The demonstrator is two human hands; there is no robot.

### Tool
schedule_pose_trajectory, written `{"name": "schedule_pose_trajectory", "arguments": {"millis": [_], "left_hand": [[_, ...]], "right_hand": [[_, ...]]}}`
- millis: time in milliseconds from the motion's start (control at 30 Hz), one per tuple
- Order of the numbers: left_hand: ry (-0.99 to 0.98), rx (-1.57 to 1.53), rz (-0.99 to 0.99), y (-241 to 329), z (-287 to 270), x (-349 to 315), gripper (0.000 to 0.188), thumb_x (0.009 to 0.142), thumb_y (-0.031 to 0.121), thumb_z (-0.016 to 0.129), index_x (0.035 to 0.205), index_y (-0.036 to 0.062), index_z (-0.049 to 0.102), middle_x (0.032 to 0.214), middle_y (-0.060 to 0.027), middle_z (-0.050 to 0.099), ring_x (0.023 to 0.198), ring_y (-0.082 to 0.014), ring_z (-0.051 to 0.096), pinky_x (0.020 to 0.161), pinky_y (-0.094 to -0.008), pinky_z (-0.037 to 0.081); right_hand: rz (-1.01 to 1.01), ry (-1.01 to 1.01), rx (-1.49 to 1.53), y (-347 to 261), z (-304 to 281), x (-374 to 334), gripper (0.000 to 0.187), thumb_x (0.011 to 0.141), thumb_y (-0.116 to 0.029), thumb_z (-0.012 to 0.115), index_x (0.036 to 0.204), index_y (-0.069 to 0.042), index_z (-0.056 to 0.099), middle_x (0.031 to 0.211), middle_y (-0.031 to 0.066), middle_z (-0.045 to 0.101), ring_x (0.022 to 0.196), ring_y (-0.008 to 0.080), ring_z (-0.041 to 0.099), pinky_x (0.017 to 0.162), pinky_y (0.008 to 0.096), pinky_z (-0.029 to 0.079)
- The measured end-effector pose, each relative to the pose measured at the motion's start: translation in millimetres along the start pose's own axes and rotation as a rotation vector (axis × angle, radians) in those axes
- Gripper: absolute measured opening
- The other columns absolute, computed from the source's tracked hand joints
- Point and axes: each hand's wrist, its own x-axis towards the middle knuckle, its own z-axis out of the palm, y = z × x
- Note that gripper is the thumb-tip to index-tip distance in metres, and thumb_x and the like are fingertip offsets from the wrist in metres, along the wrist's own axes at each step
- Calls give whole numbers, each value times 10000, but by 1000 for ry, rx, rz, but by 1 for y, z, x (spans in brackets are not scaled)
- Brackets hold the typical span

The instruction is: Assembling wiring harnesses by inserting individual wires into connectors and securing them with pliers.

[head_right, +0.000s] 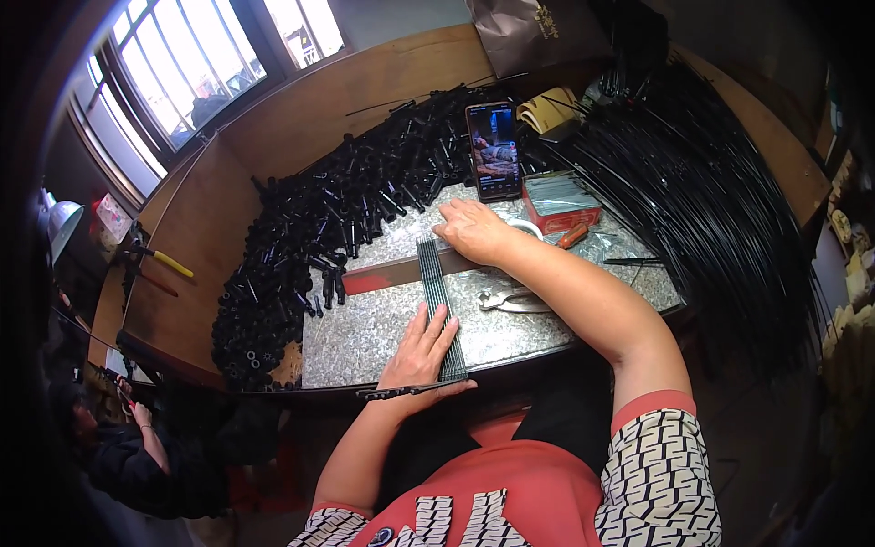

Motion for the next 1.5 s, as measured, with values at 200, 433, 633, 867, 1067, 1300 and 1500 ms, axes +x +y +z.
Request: {"name": "schedule_pose_trajectory", "arguments": {"millis": [200,433,633,867,1067,1300,1500], "left_hand": [[1,16,14,-1,-1,0,903,689,494,768,1357,-10,425,1428,-258,350,1366,-458,253,1101,-515,278],[4,77,31,-2,5,1,899,692,507,760,1350,-12,434,1423,-261,355,1364,-459,257,1098,-517,280],[21,89,36,-6,5,-3,884,712,540,725,1335,-22,444,1418,-259,363,1346,-475,280,1090,-525,292],[-4,29,25,-4,-2,-5,678,751,-16,562,1399,-4,365,1454,-238,322,1353,-463,280,1104,-514,278],[26,127,54,-7,4,-4,879,732,565,693,1333,-26,444,1416,-251,368,1344,-470,285,1079,-526,308],[-4,0,29,6,-9,-2,888,669,405,792,1409,109,399,1506,-170,279,1401,-416,205,1099,-611,162],[167,-522,15,10,-37,-5,958,582,429,850,1370,67,443,1411,-178,438,1373,-345,322,1132,-534,159]], "right_hand": [[44,-27,93,1,-2,-1,333,841,-100,500,1130,-120,665,953,117,556,965,279,557,854,385,463],[102,-16,152,11,22,-1,356,833,-62,500,1154,-102,647,972,128,562,980,287,558,871,377,462],[-15,101,343,-1,-1,0,431,753,77,525,1147,-62,630,995,148,578,979,306,581,849,373,483],[297,81,-63,56,-43,-49,260,735,8,569,975,-26,663,815,161,623,774,357,631,705,426,521],[490,-148,-153,96,-56,-81,133,751,-41,550,763,-20,680,817,207,670,802,372,660,721,433,534],[510,-300,-189,103,-52,-87,98,744,-46,596,778,-21,684,857,203,666,844,365,649,750,438,517],[512,-122,-170,100,-45,-93,153,757,-34,552,824,-10,687,948,195,657,901,349,649,778,414,527]]}}
